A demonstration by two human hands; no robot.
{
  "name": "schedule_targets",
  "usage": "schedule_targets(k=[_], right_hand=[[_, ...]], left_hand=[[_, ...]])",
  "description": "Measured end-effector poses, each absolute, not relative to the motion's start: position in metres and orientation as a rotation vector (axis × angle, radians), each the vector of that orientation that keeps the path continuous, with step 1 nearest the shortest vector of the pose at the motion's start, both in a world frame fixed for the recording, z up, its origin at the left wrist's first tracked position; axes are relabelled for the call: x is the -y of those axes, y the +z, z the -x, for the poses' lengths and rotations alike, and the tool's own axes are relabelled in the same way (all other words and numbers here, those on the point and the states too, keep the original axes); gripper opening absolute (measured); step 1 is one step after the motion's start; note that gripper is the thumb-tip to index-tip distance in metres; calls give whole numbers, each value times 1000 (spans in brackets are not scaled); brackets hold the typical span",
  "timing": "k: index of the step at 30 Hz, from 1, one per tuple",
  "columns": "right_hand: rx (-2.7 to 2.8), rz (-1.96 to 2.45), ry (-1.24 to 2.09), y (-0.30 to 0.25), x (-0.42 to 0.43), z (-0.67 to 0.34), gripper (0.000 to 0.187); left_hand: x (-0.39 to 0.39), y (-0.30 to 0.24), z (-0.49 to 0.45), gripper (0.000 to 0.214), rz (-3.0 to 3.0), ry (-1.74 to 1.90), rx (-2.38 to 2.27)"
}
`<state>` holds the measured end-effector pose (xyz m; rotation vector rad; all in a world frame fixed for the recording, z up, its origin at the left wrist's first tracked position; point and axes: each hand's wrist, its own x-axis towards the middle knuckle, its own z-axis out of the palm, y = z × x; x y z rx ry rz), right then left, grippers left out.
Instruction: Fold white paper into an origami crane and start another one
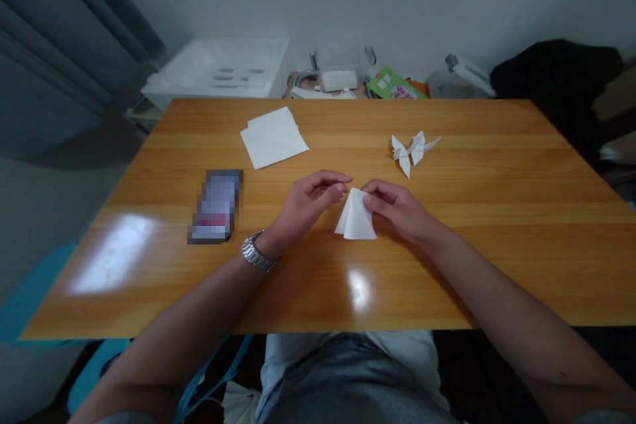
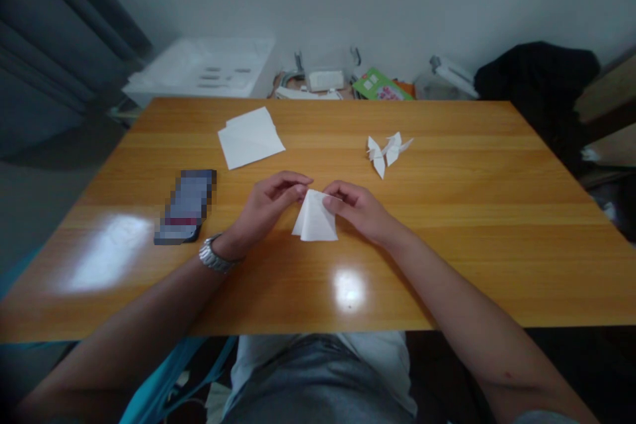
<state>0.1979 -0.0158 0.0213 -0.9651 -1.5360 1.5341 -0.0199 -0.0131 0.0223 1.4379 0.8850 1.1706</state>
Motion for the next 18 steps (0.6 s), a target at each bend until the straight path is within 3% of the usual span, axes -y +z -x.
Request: schedule_targets(k=[8,13,18], right_hand=[[1231,920,1996,11,21,-187,44],[1266,958,1734,9,14,-190,43],[1442,965,1440,18,10,-200,59]], left_hand=[[16,21,17,24,-1586,1136,-673],[18,20,15,25,-1543,1161,-790],[17,17,14,28,-1540,1154,-968]])
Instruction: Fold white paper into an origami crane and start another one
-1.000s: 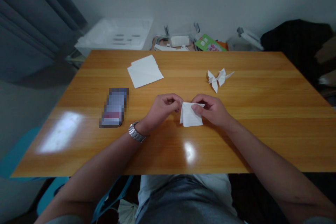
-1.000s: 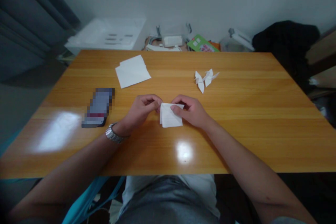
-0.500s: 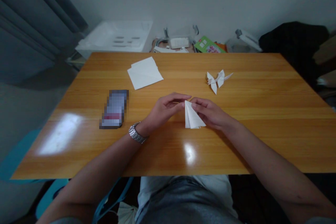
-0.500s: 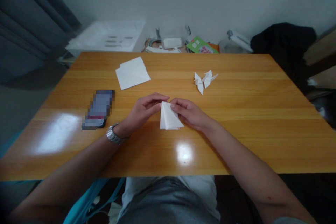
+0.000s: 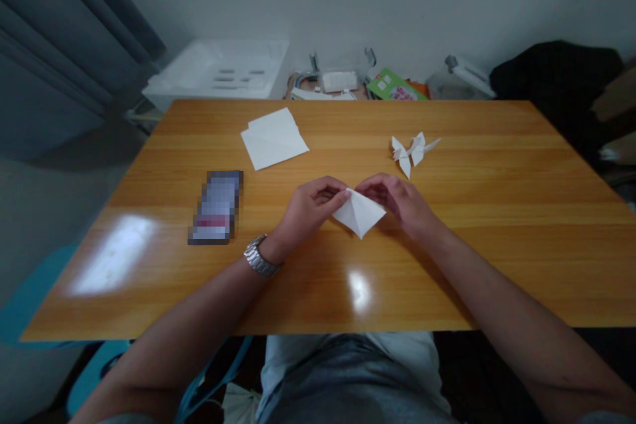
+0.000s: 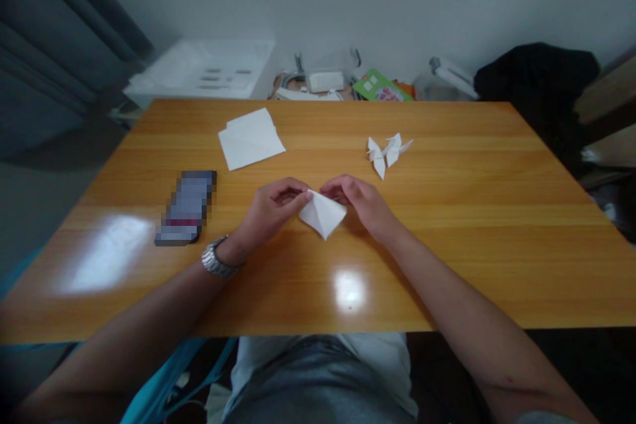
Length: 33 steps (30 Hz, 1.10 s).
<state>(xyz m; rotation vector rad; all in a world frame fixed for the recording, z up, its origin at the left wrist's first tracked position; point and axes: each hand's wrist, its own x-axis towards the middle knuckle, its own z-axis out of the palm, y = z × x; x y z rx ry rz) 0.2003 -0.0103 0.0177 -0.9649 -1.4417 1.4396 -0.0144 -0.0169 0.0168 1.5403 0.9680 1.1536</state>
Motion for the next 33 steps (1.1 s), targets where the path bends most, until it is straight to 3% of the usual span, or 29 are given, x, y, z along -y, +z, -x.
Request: schedule_targets(k=[7,33], right_hand=[[1708,1103,1222,18,17,-196,33],[1701,1130,1124,13,14,-197,27]], left_hand=[[15,11,14,25,-1535,1137,-1004],[16,19,16,17,-1651,1208,-1131]])
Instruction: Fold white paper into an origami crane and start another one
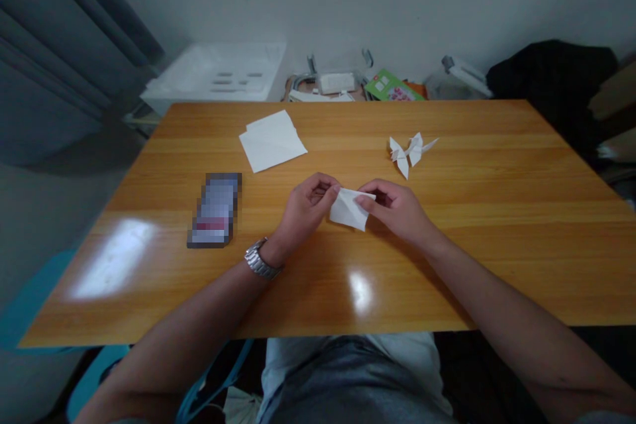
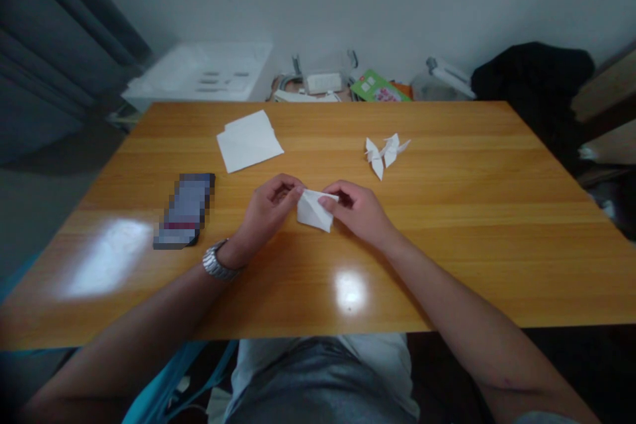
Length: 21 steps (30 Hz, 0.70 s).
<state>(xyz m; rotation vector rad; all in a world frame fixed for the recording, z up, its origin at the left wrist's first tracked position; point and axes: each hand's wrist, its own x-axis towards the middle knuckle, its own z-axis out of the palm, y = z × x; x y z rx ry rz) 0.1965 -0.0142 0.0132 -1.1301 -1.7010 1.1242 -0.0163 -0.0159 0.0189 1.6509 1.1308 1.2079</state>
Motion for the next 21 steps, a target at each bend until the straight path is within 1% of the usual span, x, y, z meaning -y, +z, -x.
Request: schedule_targets(k=[4,7,14,21], right_hand=[[1845,1149,934,17,14,-199,20],[1887,1151,869,20,14,-199,19],[1767,1126,1062,17,15,-195,26],[1762,1169,1033,15,15,-196,27]], left_hand=[[16,15,17,20,-1695,1146,-1068],[16,11,17,20,-1704,1112,-1055],[16,8,18,18,-1728,1092,-1079],[17,11,16,18,-1692,1045,-1059]])
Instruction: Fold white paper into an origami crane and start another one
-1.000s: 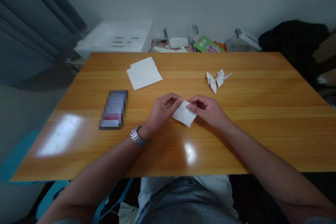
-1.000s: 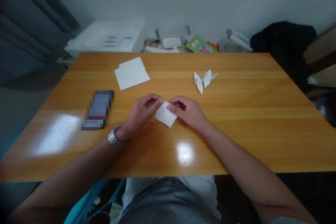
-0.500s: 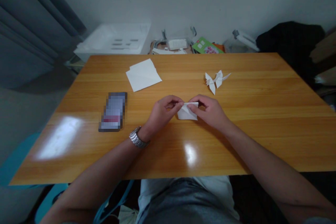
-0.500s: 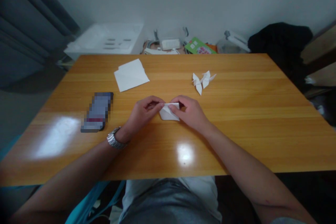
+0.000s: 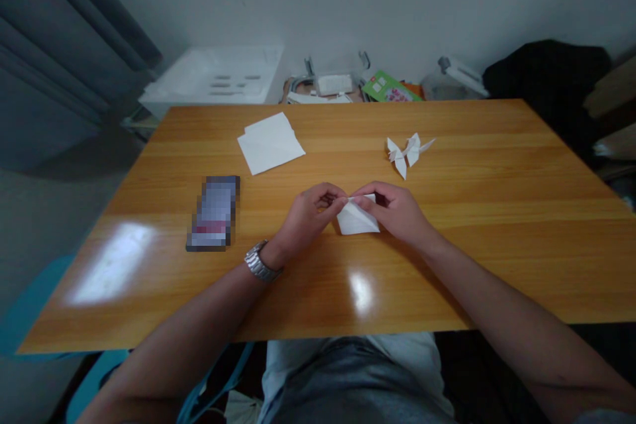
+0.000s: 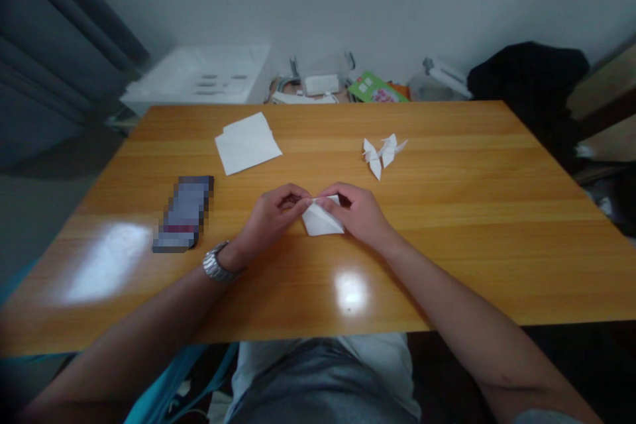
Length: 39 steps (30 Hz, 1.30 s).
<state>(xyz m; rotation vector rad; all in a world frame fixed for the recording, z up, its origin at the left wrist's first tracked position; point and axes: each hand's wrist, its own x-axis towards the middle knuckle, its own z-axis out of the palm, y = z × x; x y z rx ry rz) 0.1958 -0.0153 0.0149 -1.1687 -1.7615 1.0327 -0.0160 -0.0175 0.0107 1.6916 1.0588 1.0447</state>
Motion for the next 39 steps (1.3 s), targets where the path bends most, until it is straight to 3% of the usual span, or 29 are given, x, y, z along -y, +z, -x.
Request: schedule_targets(k=[24,39], right_hand=[[1650,1163,1266,6,9,-200,27],[1745,1163,1156,7,11,-197,29]], left_hand=[[11,12,21,19,-1795,935,-1099],[9,6,23,23,-1735,910,-1073]])
